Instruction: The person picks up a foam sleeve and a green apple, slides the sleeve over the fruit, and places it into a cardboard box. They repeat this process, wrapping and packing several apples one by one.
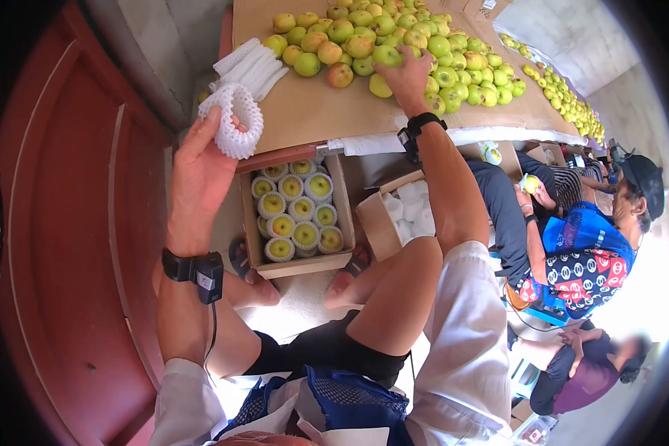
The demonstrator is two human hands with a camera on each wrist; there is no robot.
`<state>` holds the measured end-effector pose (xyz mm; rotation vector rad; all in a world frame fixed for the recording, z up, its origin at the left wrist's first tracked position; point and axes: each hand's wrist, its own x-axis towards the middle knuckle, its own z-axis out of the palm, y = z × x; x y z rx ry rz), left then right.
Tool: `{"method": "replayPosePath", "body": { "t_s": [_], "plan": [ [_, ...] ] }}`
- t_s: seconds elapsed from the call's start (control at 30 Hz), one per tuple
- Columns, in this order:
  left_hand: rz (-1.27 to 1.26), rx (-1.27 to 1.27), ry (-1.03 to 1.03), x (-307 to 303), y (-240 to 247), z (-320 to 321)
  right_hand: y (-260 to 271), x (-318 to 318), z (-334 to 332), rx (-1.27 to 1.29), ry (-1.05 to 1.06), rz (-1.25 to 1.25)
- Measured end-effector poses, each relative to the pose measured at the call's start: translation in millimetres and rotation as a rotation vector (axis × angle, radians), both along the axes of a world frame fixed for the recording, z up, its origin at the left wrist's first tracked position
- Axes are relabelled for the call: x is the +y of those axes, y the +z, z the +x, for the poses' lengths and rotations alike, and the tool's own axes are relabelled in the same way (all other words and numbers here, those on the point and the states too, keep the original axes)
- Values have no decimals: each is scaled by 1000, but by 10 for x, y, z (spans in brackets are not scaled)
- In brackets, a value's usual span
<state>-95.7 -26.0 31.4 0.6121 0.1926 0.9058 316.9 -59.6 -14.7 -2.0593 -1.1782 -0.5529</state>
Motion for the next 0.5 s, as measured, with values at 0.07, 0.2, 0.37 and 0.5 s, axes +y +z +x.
{"method": "replayPosePath", "body": {
  "t_s": [0.07,0.2,0.37,0.5],
  "plan": [
    [13,0,-5,15,-18,-5,-28,-36,2,80,58,55],
    [8,5,13,-10,17,-3,-35,-137,-60,230,107,117],
    [17,15,3,35,-23,-29,-41,-269,-104,279,117,119],
    [23,2,-5,33,-44,-26,-93,-361,-101,260,101,121]
  ]
}}
